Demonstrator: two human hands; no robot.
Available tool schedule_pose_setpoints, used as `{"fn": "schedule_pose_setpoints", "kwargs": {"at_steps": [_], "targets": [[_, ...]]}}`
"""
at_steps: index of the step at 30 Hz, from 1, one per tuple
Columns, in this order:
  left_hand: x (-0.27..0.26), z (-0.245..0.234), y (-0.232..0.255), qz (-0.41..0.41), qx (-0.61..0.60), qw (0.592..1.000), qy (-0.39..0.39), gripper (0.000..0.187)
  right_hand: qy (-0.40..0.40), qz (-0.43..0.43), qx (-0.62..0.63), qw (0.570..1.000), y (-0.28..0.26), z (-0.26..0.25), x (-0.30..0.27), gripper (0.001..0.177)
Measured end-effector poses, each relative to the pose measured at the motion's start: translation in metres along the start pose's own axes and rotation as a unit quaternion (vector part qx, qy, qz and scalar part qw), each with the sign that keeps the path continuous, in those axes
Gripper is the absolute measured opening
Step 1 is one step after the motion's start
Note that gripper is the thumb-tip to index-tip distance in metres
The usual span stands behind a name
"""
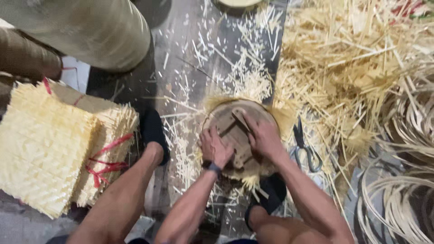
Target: The person places a woven mat onto a circular wooden mold and uses shears to trim the excess material around the edge. The person then removes the mold and stacks the finished circular base with others.
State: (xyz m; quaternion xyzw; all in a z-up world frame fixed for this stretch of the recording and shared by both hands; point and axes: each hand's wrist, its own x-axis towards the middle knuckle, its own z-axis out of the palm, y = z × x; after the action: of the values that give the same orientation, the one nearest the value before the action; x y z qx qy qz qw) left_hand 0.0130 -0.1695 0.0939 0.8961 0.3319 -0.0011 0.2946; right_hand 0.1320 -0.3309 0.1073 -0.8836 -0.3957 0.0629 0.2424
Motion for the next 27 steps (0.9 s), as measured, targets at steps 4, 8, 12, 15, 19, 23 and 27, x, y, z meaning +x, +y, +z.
{"fn": "schedule_pose_setpoints", "kwargs": {"at_steps": [4, 8, 12, 15, 19, 23, 27], "targets": [[0.000, -0.004, -0.014, 0.082, 0.004, 0.997, 0.012, 0.080, 0.043, 0.068, -0.041, 0.996, -0.015, -0.001, -0.027, 0.084], [0.004, 0.026, -0.024, 0.110, 0.078, 0.990, -0.039, 0.069, 0.071, 0.060, 0.043, 0.995, -0.007, 0.027, -0.033, 0.081], [0.005, 0.049, -0.024, 0.115, 0.097, 0.988, -0.020, 0.070, 0.131, 0.196, 0.111, 0.965, 0.038, 0.042, -0.063, 0.043], [0.002, 0.060, -0.006, 0.100, 0.059, 0.991, -0.072, 0.082, 0.183, 0.430, 0.186, 0.864, 0.098, 0.037, -0.106, 0.038], [-0.002, 0.083, 0.034, 0.048, -0.024, 0.996, -0.075, 0.111, 0.068, 0.390, -0.105, 0.912, 0.162, 0.057, -0.158, 0.059], [-0.001, 0.100, 0.059, 0.015, 0.037, 0.995, -0.094, 0.114, -0.004, 0.483, 0.052, 0.874, 0.188, 0.075, -0.163, 0.067], [0.001, 0.099, 0.052, 0.113, 0.027, 0.989, -0.092, 0.119, -0.030, 0.453, -0.062, 0.889, 0.176, 0.063, -0.167, 0.076]]}}
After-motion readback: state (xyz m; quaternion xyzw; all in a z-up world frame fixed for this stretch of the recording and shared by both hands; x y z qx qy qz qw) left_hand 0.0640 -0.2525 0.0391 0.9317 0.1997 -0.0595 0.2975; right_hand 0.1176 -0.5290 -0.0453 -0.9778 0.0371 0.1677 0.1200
